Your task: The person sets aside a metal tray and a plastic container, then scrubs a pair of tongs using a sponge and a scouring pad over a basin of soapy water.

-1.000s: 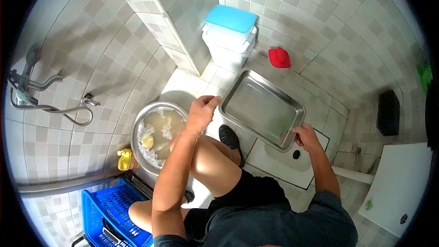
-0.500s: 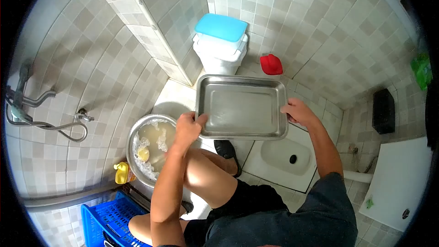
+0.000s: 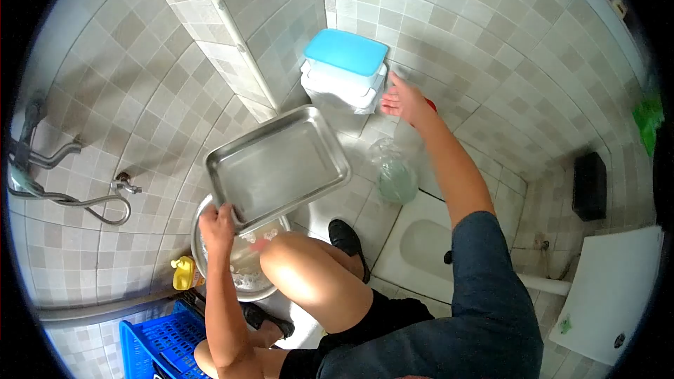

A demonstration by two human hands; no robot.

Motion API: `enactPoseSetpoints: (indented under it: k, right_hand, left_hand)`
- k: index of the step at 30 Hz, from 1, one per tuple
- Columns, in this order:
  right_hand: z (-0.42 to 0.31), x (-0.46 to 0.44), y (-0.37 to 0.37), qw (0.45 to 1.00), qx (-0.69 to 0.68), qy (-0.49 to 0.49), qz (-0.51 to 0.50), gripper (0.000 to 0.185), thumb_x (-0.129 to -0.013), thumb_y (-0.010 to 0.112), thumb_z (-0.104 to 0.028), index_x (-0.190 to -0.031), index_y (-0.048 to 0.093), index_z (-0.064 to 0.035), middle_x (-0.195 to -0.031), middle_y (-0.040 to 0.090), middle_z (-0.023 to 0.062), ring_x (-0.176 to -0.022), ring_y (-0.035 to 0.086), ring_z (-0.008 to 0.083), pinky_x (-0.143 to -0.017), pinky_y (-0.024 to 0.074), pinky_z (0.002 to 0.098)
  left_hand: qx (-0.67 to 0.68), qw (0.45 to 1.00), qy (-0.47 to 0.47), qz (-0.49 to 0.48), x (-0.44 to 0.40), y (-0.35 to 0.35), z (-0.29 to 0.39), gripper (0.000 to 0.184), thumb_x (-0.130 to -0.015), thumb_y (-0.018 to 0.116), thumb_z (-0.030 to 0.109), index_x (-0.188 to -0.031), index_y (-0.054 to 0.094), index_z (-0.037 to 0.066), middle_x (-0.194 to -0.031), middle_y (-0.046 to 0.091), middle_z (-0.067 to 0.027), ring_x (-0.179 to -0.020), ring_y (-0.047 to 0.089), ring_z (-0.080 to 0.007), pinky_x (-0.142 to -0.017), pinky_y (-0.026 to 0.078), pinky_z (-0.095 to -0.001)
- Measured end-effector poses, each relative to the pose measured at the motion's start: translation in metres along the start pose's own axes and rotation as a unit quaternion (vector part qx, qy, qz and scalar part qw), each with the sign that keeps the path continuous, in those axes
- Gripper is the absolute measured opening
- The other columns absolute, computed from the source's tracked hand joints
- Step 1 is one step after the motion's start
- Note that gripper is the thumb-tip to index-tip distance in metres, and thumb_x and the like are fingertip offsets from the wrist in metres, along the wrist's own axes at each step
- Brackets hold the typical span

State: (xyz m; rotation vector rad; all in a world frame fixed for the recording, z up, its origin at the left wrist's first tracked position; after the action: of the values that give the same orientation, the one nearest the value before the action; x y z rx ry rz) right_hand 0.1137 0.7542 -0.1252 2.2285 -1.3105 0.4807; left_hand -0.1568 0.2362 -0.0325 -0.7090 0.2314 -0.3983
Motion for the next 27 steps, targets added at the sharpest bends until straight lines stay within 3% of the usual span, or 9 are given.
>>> enactPoseSetpoints:
  k: [2, 4, 8, 9, 11, 17, 20, 22, 27]
  right_hand:
    - [-0.001, -0.015, 0.014, 0.999, -0.028, 0.021, 0.028, 0.089, -0.081, 0.073, -0.058, -0.140, 0.041, 0.0003, -0.125, 0.054, 0.0247, -0.103, 0.061, 0.0354, -0.084, 0.0566, 0.0470]
    - [-0.003, -0.024, 0.025, 0.997, -0.048, 0.024, 0.055, 0.096, -0.079, 0.075, -0.057, -0.147, 0.033, -0.0034, -0.136, 0.043, 0.0262, -0.114, 0.054, 0.0397, -0.086, 0.0551, 0.0527]
    - [-0.004, -0.036, 0.040, 0.996, -0.024, 0.025, 0.087, 0.097, -0.075, 0.076, -0.059, -0.147, 0.034, -0.0085, -0.137, 0.040, 0.0252, -0.120, 0.048, 0.0397, -0.087, 0.0528, 0.0559]
    - [-0.004, -0.041, 0.041, 0.995, -0.016, 0.031, 0.095, 0.100, -0.072, 0.078, -0.060, -0.147, 0.034, -0.0098, -0.136, 0.040, 0.0236, -0.118, 0.049, 0.0381, -0.088, 0.0516, 0.0550]
    - [-0.004, -0.046, 0.043, 0.994, -0.006, 0.039, 0.105, 0.103, -0.069, 0.080, -0.062, -0.147, 0.035, -0.0112, -0.134, 0.040, 0.0221, -0.116, 0.049, 0.0365, -0.088, 0.0505, 0.0542]
    - [-0.014, -0.045, 0.048, 0.989, 0.021, 0.052, 0.139, 0.101, -0.068, 0.081, -0.060, -0.142, 0.037, -0.0068, -0.127, 0.043, 0.0173, -0.109, 0.050, 0.0320, -0.089, 0.0486, 0.0522]
    - [-0.011, -0.050, 0.053, 0.988, 0.036, 0.070, 0.135, 0.101, -0.068, 0.081, -0.058, -0.139, 0.036, -0.0014, -0.125, 0.042, 0.0163, -0.107, 0.049, 0.0304, -0.089, 0.0488, 0.0523]
    - [-0.008, -0.055, 0.048, 0.984, 0.034, 0.070, 0.159, 0.094, -0.067, 0.082, -0.056, -0.129, 0.041, 0.0016, -0.111, 0.045, 0.0125, -0.098, 0.051, 0.0277, -0.087, 0.0507, 0.0515]
    - [0.001, -0.070, 0.043, 0.986, 0.037, 0.084, 0.141, 0.082, -0.065, 0.083, -0.053, -0.116, 0.044, -0.0010, -0.092, 0.043, 0.0067, -0.084, 0.050, 0.0238, -0.082, 0.0536, 0.0506]
  left_hand:
    - [-0.005, 1.000, -0.005, -0.001, 0.002, -0.013, -0.039, 0.037, -0.086, 0.062, 0.022, -0.066, 0.052, -0.008, -0.052, 0.042, -0.0120, -0.053, 0.040, -0.0154, -0.050, 0.037, -0.0394]
    - [0.051, 0.998, -0.042, 0.002, 0.015, -0.027, -0.048, 0.032, -0.088, 0.061, 0.018, -0.065, 0.051, -0.002, -0.060, 0.043, 0.0021, -0.060, 0.037, -0.0084, -0.050, 0.032, -0.0318]
    - [0.040, 0.995, -0.084, 0.025, 0.032, -0.055, -0.068, 0.029, -0.086, 0.060, 0.019, -0.072, 0.056, -0.007, -0.060, 0.047, -0.0002, -0.059, 0.041, -0.0121, -0.053, 0.035, -0.0358]
    - [0.073, 0.994, -0.075, 0.020, 0.034, -0.056, -0.068, 0.026, -0.088, 0.057, 0.016, -0.076, 0.060, -0.007, -0.064, 0.049, 0.0031, -0.061, 0.041, -0.0083, -0.053, 0.034, -0.0297]
    - [0.085, 0.992, -0.094, 0.025, 0.037, -0.057, -0.082, 0.026, -0.088, 0.057, 0.016, -0.078, 0.061, -0.007, -0.065, 0.049, 0.0032, -0.062, 0.041, -0.0082, -0.054, 0.034, -0.0292]
    - [0.057, 0.991, -0.116, 0.034, 0.035, -0.052, -0.113, 0.026, -0.088, 0.057, 0.016, -0.078, 0.061, -0.007, -0.065, 0.050, 0.0026, -0.062, 0.041, -0.0091, -0.055, 0.036, -0.0302]
    - [0.126, 0.983, -0.115, 0.061, 0.036, -0.045, -0.114, 0.028, -0.088, 0.058, 0.017, -0.072, 0.057, -0.006, -0.062, 0.048, 0.0016, -0.061, 0.041, -0.0096, -0.055, 0.036, -0.0319]
    - [0.057, 0.989, -0.132, 0.011, 0.035, -0.042, -0.117, 0.031, -0.088, 0.061, 0.022, -0.078, 0.063, -0.007, -0.065, 0.052, 0.0002, -0.063, 0.044, -0.0108, -0.058, 0.038, -0.0318]
    - [0.032, 0.994, -0.100, 0.002, 0.031, -0.036, -0.129, 0.032, -0.091, 0.060, 0.022, -0.075, 0.060, -0.006, -0.064, 0.049, 0.0024, -0.062, 0.041, -0.0086, -0.054, 0.034, -0.0311]
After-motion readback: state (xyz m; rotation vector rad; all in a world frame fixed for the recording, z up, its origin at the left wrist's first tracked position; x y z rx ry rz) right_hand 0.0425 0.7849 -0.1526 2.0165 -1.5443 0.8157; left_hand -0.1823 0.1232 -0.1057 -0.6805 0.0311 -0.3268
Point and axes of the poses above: each hand's wrist, its own x-axis away from the middle knuckle, its own y-axis out of the palm, z = x × y, the point moved 9 cm from there along -x, towards the middle knuckle
